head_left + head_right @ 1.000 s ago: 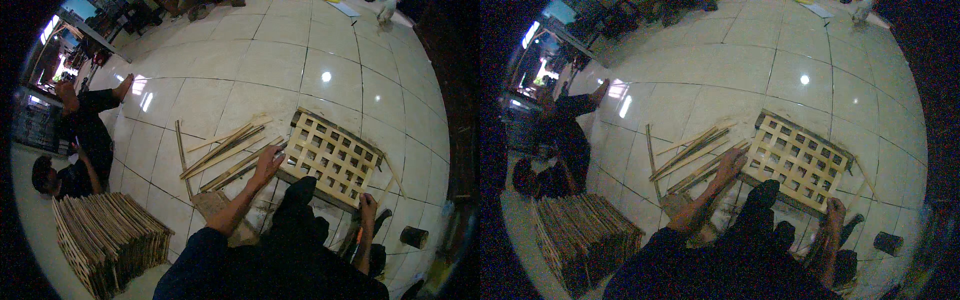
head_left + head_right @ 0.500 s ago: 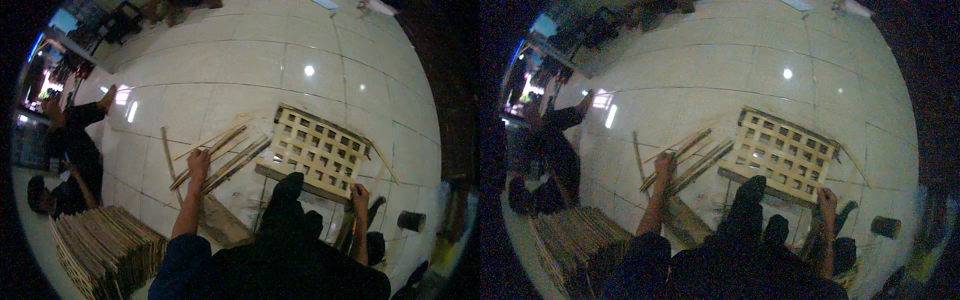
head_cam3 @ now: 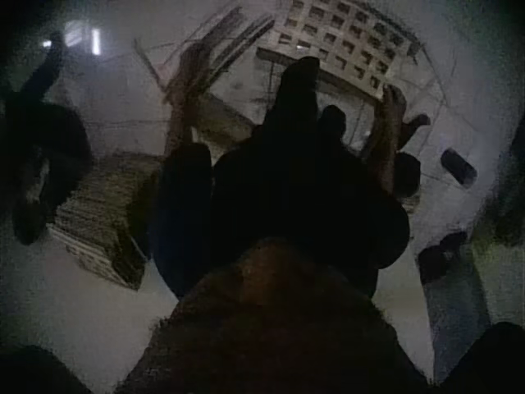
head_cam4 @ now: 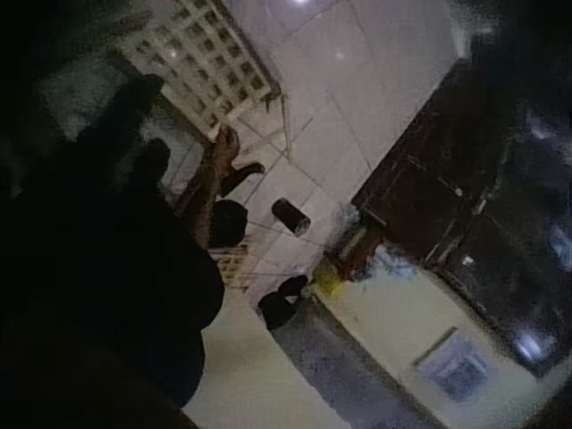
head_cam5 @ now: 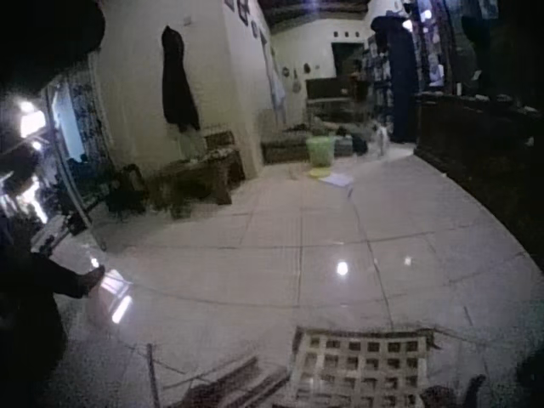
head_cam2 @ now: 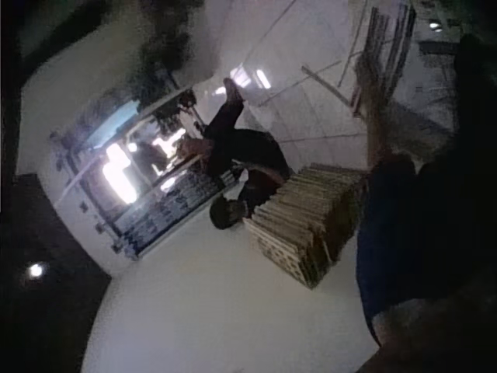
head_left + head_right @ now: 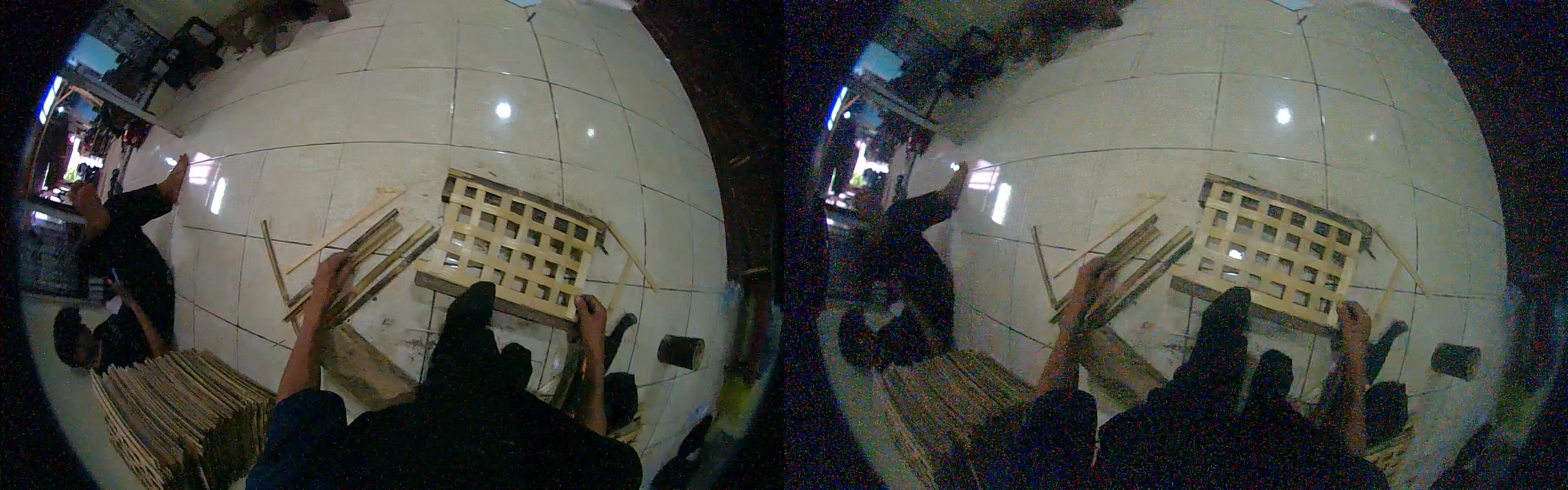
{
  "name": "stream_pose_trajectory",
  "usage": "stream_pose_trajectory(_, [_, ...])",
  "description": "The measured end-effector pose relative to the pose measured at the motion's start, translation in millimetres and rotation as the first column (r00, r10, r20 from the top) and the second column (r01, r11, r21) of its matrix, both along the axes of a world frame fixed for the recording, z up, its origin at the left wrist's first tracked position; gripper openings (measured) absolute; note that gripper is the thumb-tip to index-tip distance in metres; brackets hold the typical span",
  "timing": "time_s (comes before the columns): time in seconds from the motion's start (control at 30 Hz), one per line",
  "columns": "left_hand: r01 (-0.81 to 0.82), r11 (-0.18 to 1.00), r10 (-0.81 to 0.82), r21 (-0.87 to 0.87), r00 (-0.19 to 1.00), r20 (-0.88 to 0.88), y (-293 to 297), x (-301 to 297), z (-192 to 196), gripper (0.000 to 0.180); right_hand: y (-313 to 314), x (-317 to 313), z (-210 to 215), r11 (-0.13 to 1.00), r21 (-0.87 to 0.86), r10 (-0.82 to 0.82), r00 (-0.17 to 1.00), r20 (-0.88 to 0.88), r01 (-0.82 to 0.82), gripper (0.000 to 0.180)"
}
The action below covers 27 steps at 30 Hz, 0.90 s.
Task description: The person assembles a wooden lattice frame by inserting thin wooden strips into a grid and securing them with a hammer. They repeatedly adjust the strips, tap them into place, and flip the frame to work on different sides.
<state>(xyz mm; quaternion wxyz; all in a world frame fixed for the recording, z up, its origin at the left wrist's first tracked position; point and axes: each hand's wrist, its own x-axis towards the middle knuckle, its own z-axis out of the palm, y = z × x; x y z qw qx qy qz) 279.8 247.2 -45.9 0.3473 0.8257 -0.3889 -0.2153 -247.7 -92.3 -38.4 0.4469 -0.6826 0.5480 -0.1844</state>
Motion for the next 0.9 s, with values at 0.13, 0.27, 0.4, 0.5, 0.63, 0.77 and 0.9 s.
stream_pose_trajectory(0.13, [-0.053,0.999,0.042,0.009,0.88,0.474,-2.3,7.3,-12.0,0.028,13.3,25.9,37.2,0.992,0.125,-0.032,0.998,0.048,0.026,0.033])
stream_pose_trajectory(0.27, [-0.214,0.977,0.139,0.028,0.726,0.673,-27.9,28.9,-15.0,0.028,11.8,22.3,43.7,0.991,0.116,-0.064,0.998,0.03,0.06,0.036])
stream_pose_trajectory(0.4, [-0.228,0.908,-0.062,0.35,0.756,0.652,-34.9,50.1,-16.5,0.027,5.8,7.8,15.4,0.998,-0.007,-0.06,0.998,-0.015,0.06,0.037])
stream_pose_trajectory(0.5, [-0.196,0.941,-0.047,0.277,0.734,0.678,-25.9,58.0,-25.2,0.023,1.4,3.1,5.6,1.0,0.012,-0.009,1.0,-0.016,0.009,0.038])
stream_pose_trajectory(0.63, [-0.095,0.965,-0.073,0.246,0.798,0.598,-18.9,58.2,-26.2,0.021,6.7,14.2,32.3,0.996,0.082,-0.024,0.998,-0.061,0.029,0.038])
stream_pose_trajectory(0.77, [-0.155,0.988,0.144,-0.004,0.908,0.394,1.9,69.1,-47.2,0.023,9.5,20.5,29.6,0.998,0.063,-0.013,1.0,-0.009,0.014,0.038])
stream_pose_trajectory(0.9, [-0.183,0.982,0.163,-0.054,0.654,0.739,-31.9,23.9,-18.0,0.027,4.9,5.2,20.1,0.999,0.037,-0.017,0.998,-0.068,0.02,0.039])
